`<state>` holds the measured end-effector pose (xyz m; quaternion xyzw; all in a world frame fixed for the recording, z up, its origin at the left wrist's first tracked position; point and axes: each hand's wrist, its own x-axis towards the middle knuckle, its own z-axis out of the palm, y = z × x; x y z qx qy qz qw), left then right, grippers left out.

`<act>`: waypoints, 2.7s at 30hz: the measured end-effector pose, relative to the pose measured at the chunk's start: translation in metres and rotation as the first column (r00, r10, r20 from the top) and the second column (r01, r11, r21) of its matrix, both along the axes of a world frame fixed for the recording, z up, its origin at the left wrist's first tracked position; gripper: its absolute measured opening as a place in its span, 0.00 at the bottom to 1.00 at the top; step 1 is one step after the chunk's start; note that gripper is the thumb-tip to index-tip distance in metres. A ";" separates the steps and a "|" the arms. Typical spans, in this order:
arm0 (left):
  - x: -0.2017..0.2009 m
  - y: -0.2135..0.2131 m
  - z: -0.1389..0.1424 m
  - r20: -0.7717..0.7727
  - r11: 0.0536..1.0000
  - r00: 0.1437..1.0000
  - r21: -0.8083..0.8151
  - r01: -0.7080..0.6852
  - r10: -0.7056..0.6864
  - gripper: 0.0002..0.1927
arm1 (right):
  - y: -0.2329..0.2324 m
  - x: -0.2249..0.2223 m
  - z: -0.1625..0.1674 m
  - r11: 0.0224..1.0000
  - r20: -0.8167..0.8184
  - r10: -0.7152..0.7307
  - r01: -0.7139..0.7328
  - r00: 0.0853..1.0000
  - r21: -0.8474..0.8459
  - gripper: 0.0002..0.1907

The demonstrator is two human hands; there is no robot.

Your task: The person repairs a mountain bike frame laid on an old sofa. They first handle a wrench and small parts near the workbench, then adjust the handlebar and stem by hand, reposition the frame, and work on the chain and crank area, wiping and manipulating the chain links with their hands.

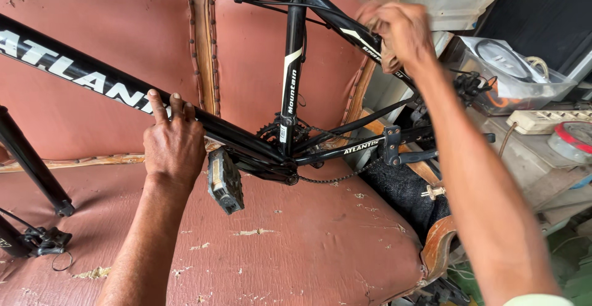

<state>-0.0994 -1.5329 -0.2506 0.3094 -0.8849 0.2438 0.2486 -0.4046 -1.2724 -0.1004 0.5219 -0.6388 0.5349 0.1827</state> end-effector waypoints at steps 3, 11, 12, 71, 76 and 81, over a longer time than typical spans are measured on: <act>0.000 0.001 0.001 0.051 0.999 0.998 0.000 -0.042 0.042 0.29 | -0.008 -0.018 0.019 0.942 0.339 0.004 -0.117 0.941 0.315 0.19; 0.002 0.003 0.004 0.090 0.998 0.995 0.045 -0.041 0.037 0.30 | 0.012 -0.042 0.011 0.870 0.320 -0.074 -0.096 0.945 0.484 0.25; 0.002 0.003 0.003 0.114 0.998 0.992 0.044 -0.049 0.044 0.29 | 0.013 -0.045 0.009 0.867 0.228 -0.111 -0.018 0.967 0.499 0.29; -0.010 -0.016 -0.026 0.304 0.935 0.932 -0.343 -0.087 0.199 0.29 | 0.177 -0.096 -0.214 0.483 0.629 -0.418 0.747 0.655 -0.457 0.28; -0.010 -0.008 -0.023 0.211 0.897 0.956 -0.431 -0.094 0.202 0.31 | 0.153 -0.113 -0.214 0.645 0.295 -0.595 0.663 0.748 -0.380 0.32; -0.007 -0.007 -0.024 0.455 0.817 0.834 -0.576 0.009 0.312 0.16 | 0.166 -0.102 -0.227 0.555 -0.076 -0.826 0.784 0.558 -0.277 0.31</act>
